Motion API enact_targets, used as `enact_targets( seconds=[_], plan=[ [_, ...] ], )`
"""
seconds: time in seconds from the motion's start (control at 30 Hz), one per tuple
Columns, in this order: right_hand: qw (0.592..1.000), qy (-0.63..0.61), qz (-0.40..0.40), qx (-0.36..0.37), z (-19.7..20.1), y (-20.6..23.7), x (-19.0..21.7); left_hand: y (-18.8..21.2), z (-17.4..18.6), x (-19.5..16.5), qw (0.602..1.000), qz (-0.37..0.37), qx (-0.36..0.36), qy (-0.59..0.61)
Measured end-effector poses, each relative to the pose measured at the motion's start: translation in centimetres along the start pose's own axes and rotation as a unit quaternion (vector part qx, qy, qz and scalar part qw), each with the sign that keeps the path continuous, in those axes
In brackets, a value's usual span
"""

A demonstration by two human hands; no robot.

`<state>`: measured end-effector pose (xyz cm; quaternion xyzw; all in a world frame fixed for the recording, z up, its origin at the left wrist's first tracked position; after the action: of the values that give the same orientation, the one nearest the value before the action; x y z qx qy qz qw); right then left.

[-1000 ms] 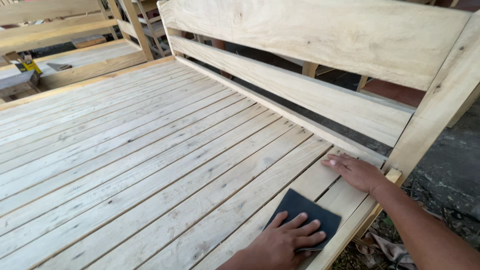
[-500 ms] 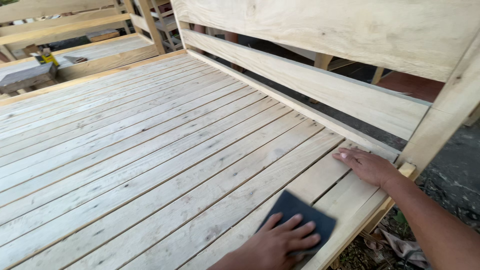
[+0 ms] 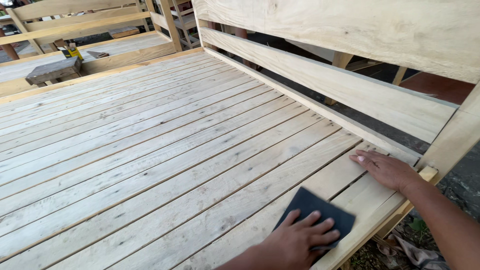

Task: The person sands the slatted seat and backrest of a large wooden bench frame by hand, rubbing a sheet of sandpaper back and forth across the planks. They work across different sections of the seat and along the edge near the backrest, steadying the frame with the other hand.

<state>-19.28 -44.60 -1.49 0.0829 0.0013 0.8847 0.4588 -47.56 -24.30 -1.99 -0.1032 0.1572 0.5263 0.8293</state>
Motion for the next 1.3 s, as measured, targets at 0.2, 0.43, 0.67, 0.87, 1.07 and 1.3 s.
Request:
enact_targets(
  seconds=[0.2, 0.43, 0.67, 0.87, 1.07, 1.3],
  plan=[
    [1.0, 0.001, -0.001, -0.008, 0.1, 0.2, 0.5, -1.3, -1.0, 4.8, 0.999, -0.002, -0.017, -0.037],
    [1.0, -0.006, 0.009, -0.026, 0.3, 0.7, 1.2, -10.4, 0.5, 1.7, 0.996, 0.071, -0.03, -0.046],
    [0.999, -0.016, -0.041, 0.004, 0.7, 0.5, 1.5, 5.6, 1.2, 8.7, 0.988, 0.132, -0.081, -0.018],
    [0.994, -0.091, 0.003, -0.062, 0.0, -0.5, 3.8, 1.5, 2.5, 10.5, 0.933, 0.298, -0.199, -0.037],
    [0.987, -0.1, 0.041, -0.122, -1.3, -1.1, 6.4, -0.8, -2.1, 2.7, 0.979, 0.145, -0.143, 0.016],
    [0.991, 0.069, 0.113, -0.014, -2.4, -0.4, 11.9, 11.8, 7.1, 17.2, 0.859, 0.467, -0.187, -0.095]
  ],
)
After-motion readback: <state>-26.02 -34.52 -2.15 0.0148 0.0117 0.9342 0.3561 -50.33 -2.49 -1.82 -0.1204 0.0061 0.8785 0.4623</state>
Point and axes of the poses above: each hand's wrist, its own y-axis away from the middle knuckle, its own z-axis out of the back of the hand, x = y × z, the point moved 4 cm from there along -y, towards the middle knuckle, and after that the axes turned 9 degrees about z, right-handed, at the moved point
